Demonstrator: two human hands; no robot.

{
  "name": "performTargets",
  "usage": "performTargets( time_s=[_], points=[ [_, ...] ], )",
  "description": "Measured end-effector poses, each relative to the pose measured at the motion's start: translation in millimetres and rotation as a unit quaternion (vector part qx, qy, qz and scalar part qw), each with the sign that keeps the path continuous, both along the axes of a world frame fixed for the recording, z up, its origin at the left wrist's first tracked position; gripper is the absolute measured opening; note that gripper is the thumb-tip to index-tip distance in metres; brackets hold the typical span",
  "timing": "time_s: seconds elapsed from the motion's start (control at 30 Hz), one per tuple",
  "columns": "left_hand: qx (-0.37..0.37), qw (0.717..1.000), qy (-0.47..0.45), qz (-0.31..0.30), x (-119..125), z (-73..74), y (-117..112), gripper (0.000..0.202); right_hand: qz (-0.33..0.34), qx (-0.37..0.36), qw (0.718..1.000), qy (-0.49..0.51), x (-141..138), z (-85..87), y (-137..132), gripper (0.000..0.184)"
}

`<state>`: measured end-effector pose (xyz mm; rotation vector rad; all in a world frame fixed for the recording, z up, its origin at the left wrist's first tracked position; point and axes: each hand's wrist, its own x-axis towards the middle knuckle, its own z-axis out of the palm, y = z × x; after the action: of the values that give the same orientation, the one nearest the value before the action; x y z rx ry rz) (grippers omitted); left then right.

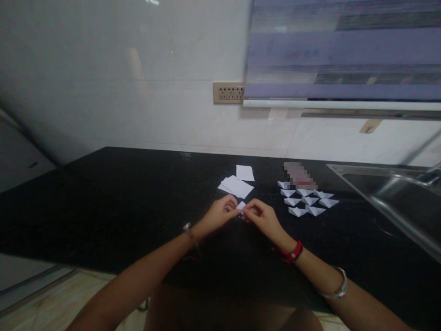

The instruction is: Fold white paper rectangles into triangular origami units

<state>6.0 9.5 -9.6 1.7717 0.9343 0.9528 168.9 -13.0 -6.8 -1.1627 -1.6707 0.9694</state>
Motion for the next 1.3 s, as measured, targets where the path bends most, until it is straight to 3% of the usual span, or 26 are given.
performTargets(
  time_s=[0.1, 0.37, 0.67, 0.83, 0.97, 1.1, 1.3],
  points=[
    [-0.026, 1.0, -0.017, 0.002, 1, -3.0, 2, 0.023, -0.001, 0.007, 1.0, 0.003, 0, -2.6, 1, 0.016],
    [-0.004, 0.999, 0.008, -0.031, 0, -0.6, 2, 0.013, -0.001, 0.051, 0.998, -0.029, 0, -2.2, 0, 0.018],
    [0.114, 0.986, 0.125, 0.01, -2, 7.3, -4, 0.016, 0.02, 0.053, 0.994, -0.098, 3, -0.1, 3, 0.015],
    [0.17, 0.973, 0.154, 0.025, 1, 8.3, -7, 0.015, -0.005, 0.087, 0.988, -0.13, 0, 5.6, 0, 0.016],
    [0.157, 0.977, 0.145, 0.014, 1, 9.1, -8, 0.017, -0.018, 0.118, 0.983, -0.139, 2, 6.5, -1, 0.016],
    [0.12, 0.983, 0.141, -0.012, -1, 6.5, -6, 0.014, -0.018, 0.095, 0.99, -0.1, 6, 2.6, 3, 0.013],
    [0.086, 0.988, 0.131, -0.003, 1, 3.4, -6, 0.017, -0.028, 0.093, 0.989, -0.113, 6, 3.0, 2, 0.013]
  ],
)
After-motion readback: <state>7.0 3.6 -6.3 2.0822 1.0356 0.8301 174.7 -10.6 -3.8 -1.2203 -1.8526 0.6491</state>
